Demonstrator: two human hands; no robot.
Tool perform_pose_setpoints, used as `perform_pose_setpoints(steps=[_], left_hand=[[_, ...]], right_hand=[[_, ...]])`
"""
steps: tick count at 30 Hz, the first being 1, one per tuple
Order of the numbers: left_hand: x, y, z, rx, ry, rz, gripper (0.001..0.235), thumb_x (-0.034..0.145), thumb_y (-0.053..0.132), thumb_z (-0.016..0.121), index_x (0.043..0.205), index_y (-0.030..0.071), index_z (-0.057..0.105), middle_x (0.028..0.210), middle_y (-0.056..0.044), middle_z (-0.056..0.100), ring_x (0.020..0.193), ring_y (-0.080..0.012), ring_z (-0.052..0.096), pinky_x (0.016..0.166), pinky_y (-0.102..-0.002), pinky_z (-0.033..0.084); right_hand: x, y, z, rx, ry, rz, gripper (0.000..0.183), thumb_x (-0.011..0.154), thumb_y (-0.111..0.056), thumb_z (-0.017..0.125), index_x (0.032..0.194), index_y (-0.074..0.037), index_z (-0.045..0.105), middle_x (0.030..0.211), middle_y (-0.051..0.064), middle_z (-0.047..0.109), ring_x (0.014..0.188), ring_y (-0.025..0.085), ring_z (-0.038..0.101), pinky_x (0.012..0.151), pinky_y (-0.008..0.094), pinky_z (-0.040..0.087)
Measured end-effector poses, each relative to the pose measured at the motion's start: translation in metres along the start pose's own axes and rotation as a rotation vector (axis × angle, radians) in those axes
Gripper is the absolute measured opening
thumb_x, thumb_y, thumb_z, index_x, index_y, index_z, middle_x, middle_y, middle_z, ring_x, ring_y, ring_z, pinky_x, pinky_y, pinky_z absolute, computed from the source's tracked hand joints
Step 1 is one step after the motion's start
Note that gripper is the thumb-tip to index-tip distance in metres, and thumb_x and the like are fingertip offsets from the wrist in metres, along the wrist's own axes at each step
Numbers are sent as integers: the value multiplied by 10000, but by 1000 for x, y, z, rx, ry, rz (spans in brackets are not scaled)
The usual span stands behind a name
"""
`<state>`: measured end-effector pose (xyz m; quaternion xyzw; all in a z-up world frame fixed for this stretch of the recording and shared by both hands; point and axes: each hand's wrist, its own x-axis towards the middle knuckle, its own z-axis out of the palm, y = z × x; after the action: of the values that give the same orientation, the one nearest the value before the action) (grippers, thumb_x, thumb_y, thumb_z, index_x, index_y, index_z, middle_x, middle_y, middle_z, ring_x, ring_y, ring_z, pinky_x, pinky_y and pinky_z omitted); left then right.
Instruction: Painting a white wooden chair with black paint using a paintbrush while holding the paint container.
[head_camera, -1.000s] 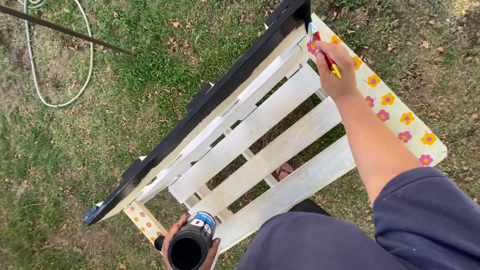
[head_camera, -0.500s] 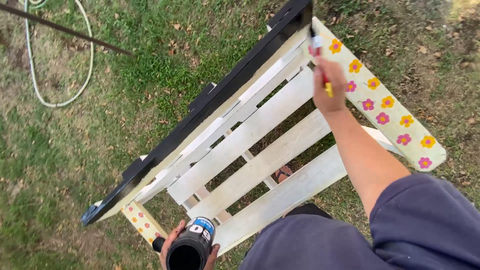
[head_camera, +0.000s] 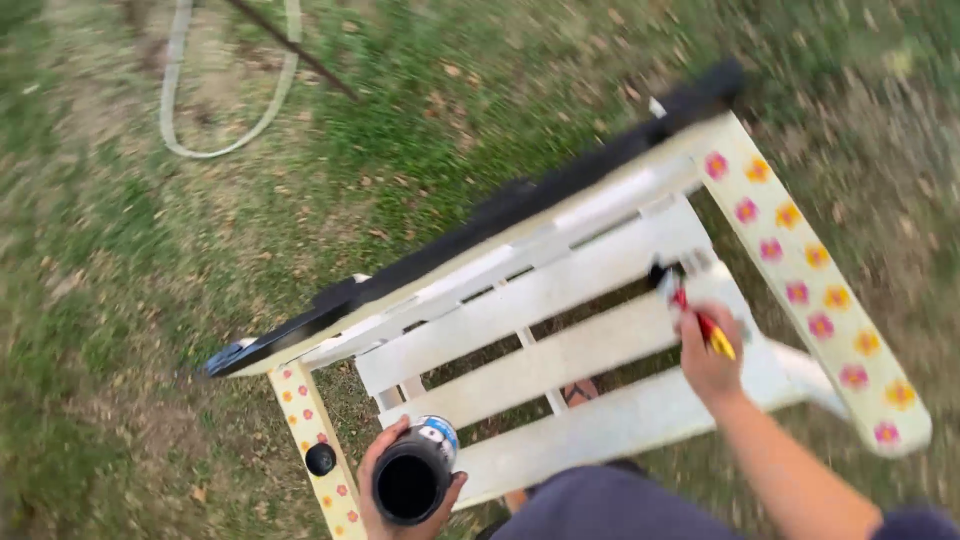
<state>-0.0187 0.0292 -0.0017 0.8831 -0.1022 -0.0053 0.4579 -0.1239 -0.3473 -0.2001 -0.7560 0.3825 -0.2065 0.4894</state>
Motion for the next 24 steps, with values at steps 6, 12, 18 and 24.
perform_pose_setpoints(steps=[6, 12, 18, 24], left_hand=[[0, 8, -13, -101, -63, -25, 853, 534, 225, 1005, 1261, 125, 570, 1251, -84, 669, 1174, -222, 657, 1006, -333, 487], [-19, -13, -37, -254, -1, 123, 843, 604, 197, 980, 1308, 111, 524, 1307, -79, 614, 1240, -242, 604, 1074, -366, 449], [-39, -2, -103, -274, -25, 5, 787, 612, 181, 968, 1278, 140, 550, 1241, -58, 641, 1169, -218, 646, 1007, -351, 492], [-73, -33, -159, -251, 31, 356, 774, 669, 133, 913, 1319, 67, 498, 1299, -136, 560, 1238, -304, 565, 1074, -410, 446]], right_hand=[[-35, -53, -13, 83, -131, 161, 102, 987, -101, 588, 1056, -26, 591, 750, 141, 682, 670, 203, 625, 701, 322, 504], [-64, -129, -17, 194, 9, 69, 127, 1034, 20, 558, 1153, 56, 530, 894, 251, 680, 740, 289, 662, 666, 332, 528], [-109, -128, -18, 218, -78, -236, 251, 1063, -93, 515, 1231, 93, 524, 931, 222, 684, 718, 242, 647, 655, 289, 504], [-169, -183, -42, 29, -109, -701, 259, 1002, -139, 621, 1181, 46, 654, 1056, 174, 683, 915, 235, 666, 908, 319, 517]])
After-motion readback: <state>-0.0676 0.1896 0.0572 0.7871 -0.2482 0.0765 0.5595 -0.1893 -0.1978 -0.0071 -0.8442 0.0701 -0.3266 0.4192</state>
